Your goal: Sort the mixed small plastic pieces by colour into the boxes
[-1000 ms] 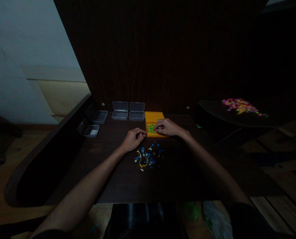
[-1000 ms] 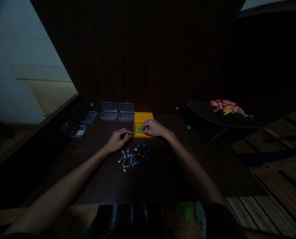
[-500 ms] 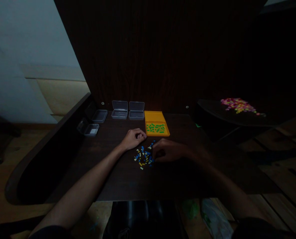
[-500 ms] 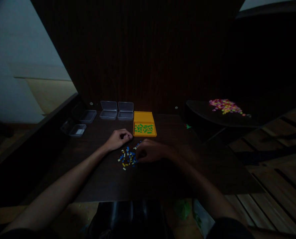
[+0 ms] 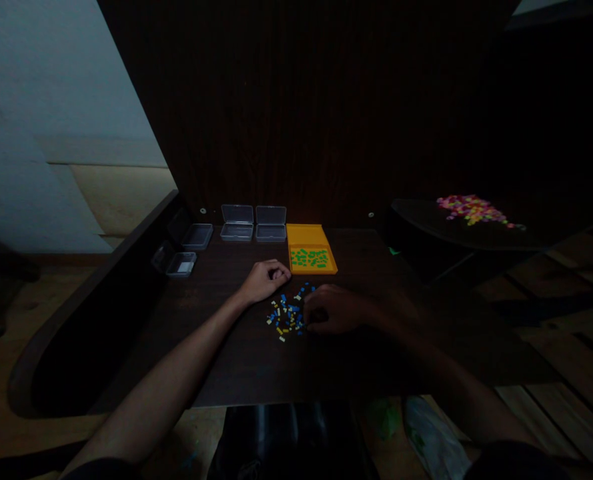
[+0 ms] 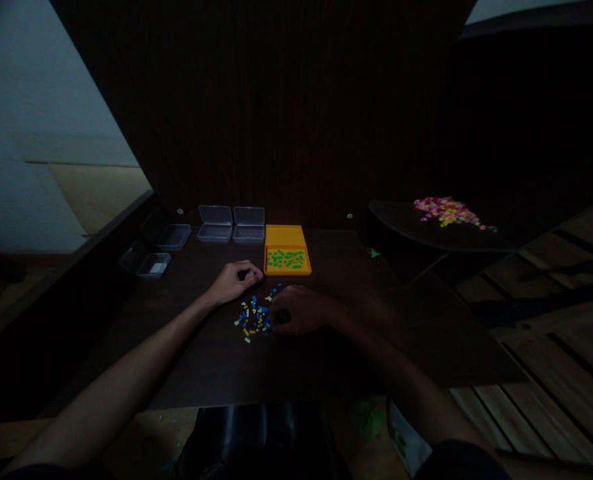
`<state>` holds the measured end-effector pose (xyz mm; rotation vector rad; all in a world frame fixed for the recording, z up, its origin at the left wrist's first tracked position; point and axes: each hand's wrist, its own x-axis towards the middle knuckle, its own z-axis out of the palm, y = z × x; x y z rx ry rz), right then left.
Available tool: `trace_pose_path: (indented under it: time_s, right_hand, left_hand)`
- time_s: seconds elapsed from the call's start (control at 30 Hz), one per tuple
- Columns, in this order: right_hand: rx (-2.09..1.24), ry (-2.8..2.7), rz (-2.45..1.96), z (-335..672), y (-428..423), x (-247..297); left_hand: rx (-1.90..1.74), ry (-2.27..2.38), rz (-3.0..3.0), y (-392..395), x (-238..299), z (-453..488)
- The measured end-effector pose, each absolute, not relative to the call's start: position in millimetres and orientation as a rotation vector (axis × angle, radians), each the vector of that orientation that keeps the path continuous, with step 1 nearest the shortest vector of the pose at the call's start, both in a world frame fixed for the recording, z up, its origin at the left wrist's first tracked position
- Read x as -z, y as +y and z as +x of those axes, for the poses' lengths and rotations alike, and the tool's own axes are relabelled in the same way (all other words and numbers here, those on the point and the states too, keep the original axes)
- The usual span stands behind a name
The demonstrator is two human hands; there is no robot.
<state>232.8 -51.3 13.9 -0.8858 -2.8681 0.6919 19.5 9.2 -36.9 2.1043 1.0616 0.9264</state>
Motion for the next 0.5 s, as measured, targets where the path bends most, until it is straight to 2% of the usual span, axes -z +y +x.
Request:
trace_pose_path:
  time_s: [0.5]
  right_hand:
    - [-0.674,-2.866,-1.016,226.7,-59.2,-7.5]
  left_hand:
    - [-0.943,1.050,2.107,10.5,39.1,19.5]
